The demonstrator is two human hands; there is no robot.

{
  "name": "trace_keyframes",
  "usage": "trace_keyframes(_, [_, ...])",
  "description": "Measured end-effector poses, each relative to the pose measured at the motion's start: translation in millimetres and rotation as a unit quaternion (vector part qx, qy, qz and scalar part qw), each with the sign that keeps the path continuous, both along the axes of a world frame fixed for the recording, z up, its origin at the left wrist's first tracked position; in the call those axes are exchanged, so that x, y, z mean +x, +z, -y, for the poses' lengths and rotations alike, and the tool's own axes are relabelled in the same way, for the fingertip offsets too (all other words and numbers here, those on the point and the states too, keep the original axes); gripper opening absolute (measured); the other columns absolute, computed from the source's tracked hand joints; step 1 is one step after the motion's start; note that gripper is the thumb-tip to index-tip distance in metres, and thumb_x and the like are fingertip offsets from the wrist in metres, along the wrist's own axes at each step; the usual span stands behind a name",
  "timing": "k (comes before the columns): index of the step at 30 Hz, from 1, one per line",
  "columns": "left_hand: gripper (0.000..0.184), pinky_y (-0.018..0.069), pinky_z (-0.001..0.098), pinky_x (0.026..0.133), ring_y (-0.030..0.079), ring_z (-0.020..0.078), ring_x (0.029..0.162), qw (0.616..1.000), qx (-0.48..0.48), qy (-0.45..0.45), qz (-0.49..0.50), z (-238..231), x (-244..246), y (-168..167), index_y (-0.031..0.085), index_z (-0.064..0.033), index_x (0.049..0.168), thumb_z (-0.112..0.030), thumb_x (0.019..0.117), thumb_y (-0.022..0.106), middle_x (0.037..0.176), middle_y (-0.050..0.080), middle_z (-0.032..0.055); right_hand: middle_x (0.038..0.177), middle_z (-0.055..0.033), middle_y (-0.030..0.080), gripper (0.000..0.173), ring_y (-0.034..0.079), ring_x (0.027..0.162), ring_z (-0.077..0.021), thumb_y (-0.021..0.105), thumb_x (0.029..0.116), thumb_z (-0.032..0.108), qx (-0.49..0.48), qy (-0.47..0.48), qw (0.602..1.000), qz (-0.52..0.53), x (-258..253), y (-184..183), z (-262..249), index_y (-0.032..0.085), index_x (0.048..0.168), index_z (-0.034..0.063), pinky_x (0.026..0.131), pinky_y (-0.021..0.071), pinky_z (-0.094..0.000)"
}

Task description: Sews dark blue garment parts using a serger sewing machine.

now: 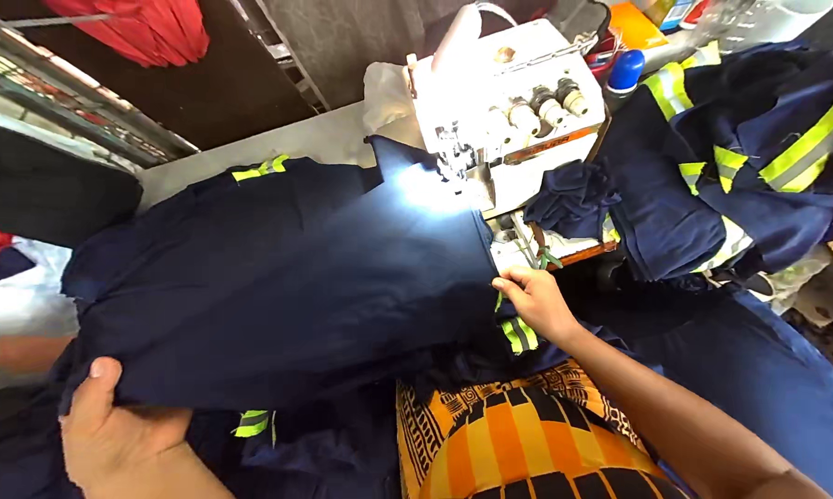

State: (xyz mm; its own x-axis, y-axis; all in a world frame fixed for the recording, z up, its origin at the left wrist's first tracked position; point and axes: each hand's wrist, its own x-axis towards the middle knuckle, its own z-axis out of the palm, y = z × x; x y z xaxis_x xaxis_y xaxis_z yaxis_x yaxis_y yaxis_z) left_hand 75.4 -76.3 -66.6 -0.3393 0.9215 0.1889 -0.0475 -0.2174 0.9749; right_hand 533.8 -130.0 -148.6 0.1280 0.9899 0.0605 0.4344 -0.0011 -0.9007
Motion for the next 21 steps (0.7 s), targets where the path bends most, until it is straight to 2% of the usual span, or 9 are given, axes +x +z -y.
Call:
trace_keyframes(4, [0.019,0.0576,0.0339,0.091,0.068,0.0081,0.102,1.000,-0.009,0.008,0.001,-31,-12,23,0.058,-0.0232,0.116,-0.030,0.1055,0.044,0.107,0.069,-0.0072,0.080,-0.0087,0.068,0.021,0.064,0.076,-0.0183,0.061,0.1000,0.015,0.022,-0.018,1.000,-0.009,-3,17,-36,0.073,0.088,0.0013,0.074,0.0516,-0.0425])
trace_keyframes(8, [0.011,0.0536,0.0231,0.084,0.063,-0.0014,0.091,0.988,-0.048,0.146,-0.019,-50,73,94,0.054,-0.0211,0.112,-0.023,0.1078,0.044,0.097,0.063,-0.0114,0.069,-0.0055,0.060,0.024,0.056,0.062,-0.0156,0.064,0.0989,0.016,0.067,-0.049,0.996,-0.024,-2,34,-65,0.068,0.079,0.0030,0.059,0.0473,-0.0390])
trace_keyframes(11, [0.030,0.0488,0.0267,0.097,0.060,0.0030,0.109,0.972,-0.084,0.201,-0.085,-75,84,104,0.051,-0.0124,0.131,-0.029,0.1065,0.051,0.119,0.061,-0.0032,0.059,-0.0037,0.052,0.038,0.048,0.052,-0.0136,0.065,0.1007,0.025,0.053,-0.078,0.994,-0.048,-3,42,-75,0.062,0.068,0.0057,0.051,0.0396,-0.0351])
trace_keyframes(13, [0.062,0.0341,0.0379,0.117,0.046,0.0208,0.138,0.952,-0.168,0.213,-0.142,-90,89,87,0.035,0.0030,0.152,-0.032,0.1057,0.055,0.151,0.047,0.0171,0.065,-0.0048,0.057,0.033,0.052,0.057,-0.0140,0.065,0.1009,0.026,0.046,-0.094,0.990,-0.094,-5,38,-74,0.067,0.076,0.0043,0.055,0.0443,-0.0360])
trace_keyframes(14, [0.069,0.0274,0.0431,0.122,0.038,0.0305,0.146,0.936,-0.215,0.189,-0.204,-98,84,63,0.027,0.0104,0.154,-0.033,0.1068,0.054,0.157,0.037,0.0262,0.071,-0.0056,0.061,0.027,0.057,0.061,-0.0136,0.065,0.1012,0.025,0.047,-0.099,0.986,-0.128,-6,32,-71,0.070,0.085,0.0035,0.059,0.0490,-0.0355])
trace_keyframes(15, [0.071,0.0267,0.0480,0.122,0.036,0.0389,0.147,0.907,-0.251,0.157,-0.299,-108,73,30,0.028,0.0172,0.150,-0.035,0.1081,0.051,0.155,0.036,0.0338,0.076,-0.0056,0.064,0.023,0.060,0.065,-0.0124,0.064,0.1018,0.022,0.048,-0.102,0.979,-0.167,-8,25,-67,0.071,0.092,0.0026,0.062,0.0524,-0.0335])
trace_keyframes(16, [0.069,0.0327,0.0540,0.118,0.044,0.0469,0.140,0.864,-0.247,0.146,-0.414,-120,60,-12,0.040,0.0225,0.140,-0.038,0.1078,0.049,0.145,0.045,0.0404,0.080,-0.0052,0.066,0.020,0.062,0.068,-0.0111,0.062,0.1024,0.019,0.043,-0.101,0.973,-0.203,-8,18,-63,0.071,0.097,0.0019,0.066,0.0553,-0.0316])
trace_keyframes(18, [0.068,0.0281,0.0631,0.117,0.040,0.0561,0.140,0.799,-0.225,0.122,-0.545,-132,54,-60,0.054,0.0230,0.127,-0.041,0.1075,0.046,0.139,0.047,0.0455,0.085,-0.0063,0.066,0.017,0.064,0.078,-0.0117,0.061,0.1015,0.014,0.024,-0.091,0.966,-0.240,-7,4,-53,0.069,0.098,-0.0003,0.076,0.0553,-0.0320])
trace_keyframes(21, [0.068,0.0232,0.0609,0.121,0.034,0.0538,0.144,0.798,-0.223,0.124,-0.546,-140,52,-70,0.054,0.0223,0.127,-0.042,0.1056,0.050,0.142,0.044,0.0444,0.098,-0.0082,0.069,0.014,0.066,0.087,-0.0108,0.065,0.0972,0.008,0.034,-0.117,0.961,-0.247,-10,-7,-38,0.068,0.109,0.0004,0.082,0.0561,-0.0293])
